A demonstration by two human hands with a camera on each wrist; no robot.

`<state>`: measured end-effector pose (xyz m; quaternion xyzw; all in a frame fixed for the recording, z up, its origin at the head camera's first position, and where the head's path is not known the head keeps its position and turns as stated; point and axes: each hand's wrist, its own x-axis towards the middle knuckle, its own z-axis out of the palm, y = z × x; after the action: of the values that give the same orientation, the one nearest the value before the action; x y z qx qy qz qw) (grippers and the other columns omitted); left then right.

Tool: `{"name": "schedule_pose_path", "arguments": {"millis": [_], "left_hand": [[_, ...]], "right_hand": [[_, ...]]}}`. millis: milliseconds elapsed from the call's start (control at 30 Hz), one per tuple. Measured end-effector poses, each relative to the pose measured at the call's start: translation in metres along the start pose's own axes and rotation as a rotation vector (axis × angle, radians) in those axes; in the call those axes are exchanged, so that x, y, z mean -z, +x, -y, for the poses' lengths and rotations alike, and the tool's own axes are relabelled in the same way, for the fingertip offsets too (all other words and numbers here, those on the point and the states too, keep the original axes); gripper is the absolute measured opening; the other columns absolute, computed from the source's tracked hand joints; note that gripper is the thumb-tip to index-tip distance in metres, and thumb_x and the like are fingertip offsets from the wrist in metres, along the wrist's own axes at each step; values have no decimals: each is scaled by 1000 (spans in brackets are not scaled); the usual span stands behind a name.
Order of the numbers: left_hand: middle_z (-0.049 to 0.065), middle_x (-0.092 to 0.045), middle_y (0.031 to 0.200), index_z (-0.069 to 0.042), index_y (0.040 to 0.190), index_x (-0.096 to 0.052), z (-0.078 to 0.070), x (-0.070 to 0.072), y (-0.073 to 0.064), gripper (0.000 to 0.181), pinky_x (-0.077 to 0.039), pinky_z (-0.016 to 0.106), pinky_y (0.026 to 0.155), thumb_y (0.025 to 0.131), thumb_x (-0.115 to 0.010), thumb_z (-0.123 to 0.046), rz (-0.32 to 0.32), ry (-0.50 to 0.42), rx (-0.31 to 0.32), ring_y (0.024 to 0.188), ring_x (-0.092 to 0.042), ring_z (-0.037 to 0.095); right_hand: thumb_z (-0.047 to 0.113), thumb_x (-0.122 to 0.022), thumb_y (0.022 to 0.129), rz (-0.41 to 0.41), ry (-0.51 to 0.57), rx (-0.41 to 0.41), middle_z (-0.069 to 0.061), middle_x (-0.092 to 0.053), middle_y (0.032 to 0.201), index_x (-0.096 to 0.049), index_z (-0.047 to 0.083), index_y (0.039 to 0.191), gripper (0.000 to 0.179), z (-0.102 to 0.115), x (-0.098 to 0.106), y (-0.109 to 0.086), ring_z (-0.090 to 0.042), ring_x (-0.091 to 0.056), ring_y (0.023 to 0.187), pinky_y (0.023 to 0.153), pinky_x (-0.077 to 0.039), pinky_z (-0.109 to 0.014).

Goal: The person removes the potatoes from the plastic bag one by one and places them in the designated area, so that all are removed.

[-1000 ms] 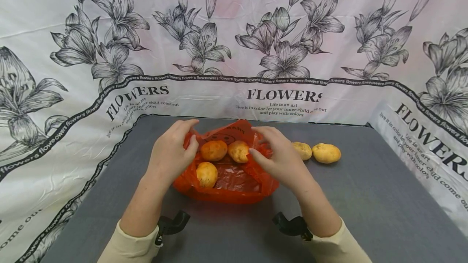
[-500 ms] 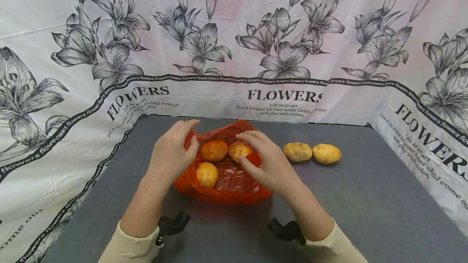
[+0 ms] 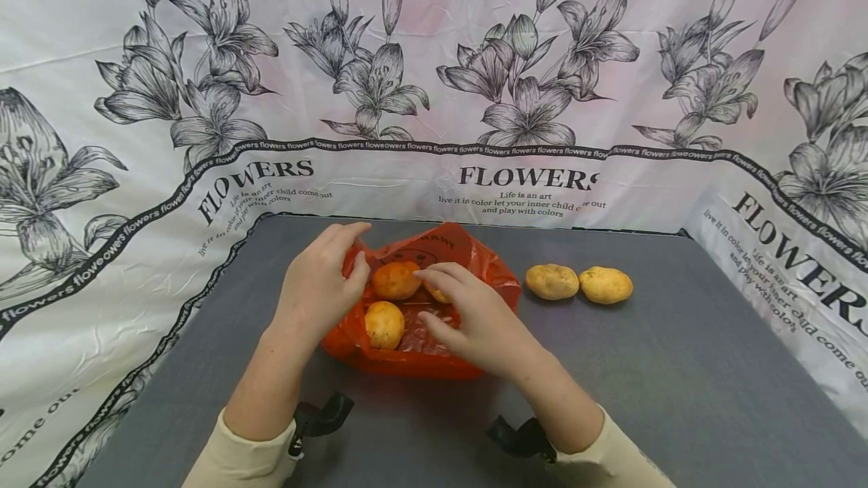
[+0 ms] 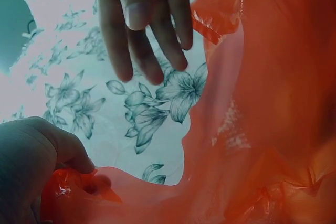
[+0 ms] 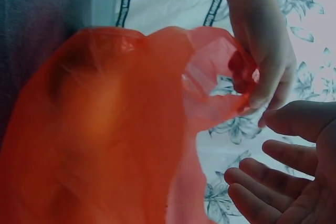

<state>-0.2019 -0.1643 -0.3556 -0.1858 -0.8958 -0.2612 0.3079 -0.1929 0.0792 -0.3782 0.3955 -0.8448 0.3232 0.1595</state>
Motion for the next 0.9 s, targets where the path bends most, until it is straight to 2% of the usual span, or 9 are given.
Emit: {"name": "schedule_pose_path", "arguments": {"millis": [233,400,600,900], "left_hand": [[9,-65,105,-5,130,-66,0,0,0,37,-48,37,64,93,-64,-6,2,1,-3,73,-51,20],[9,-65,105,-5,130,-66,0,0,0,37,-48,37,64,93,-64,-7,6,-2,0,73,-51,19],[8,-65,105,-6,131,-66,1,0,0,38,-47,37,64,93,-63,-6,15,-9,11,72,-51,19],[7,-65,102,-5,131,-66,1,-1,0,38,-47,37,65,93,-63,-5,11,-18,3,74,-52,19]], "right_hand": [[16,-75,93,44,-19,-1,-2,-57,134,-60,8,139,49,-4,-10,0,-14,-59,116,96,-51,-34],[18,-74,93,76,-37,-37,-4,-57,134,-60,6,140,50,-11,-16,0,-16,-59,115,96,-52,-36],[18,-76,92,78,-65,-73,-3,-59,133,-61,7,138,50,-23,-22,1,-15,-59,117,97,-51,-36],[20,-75,94,109,-51,-232,-7,-57,138,-58,7,142,53,-38,-28,1,-23,-60,123,101,-49,-42]]}}
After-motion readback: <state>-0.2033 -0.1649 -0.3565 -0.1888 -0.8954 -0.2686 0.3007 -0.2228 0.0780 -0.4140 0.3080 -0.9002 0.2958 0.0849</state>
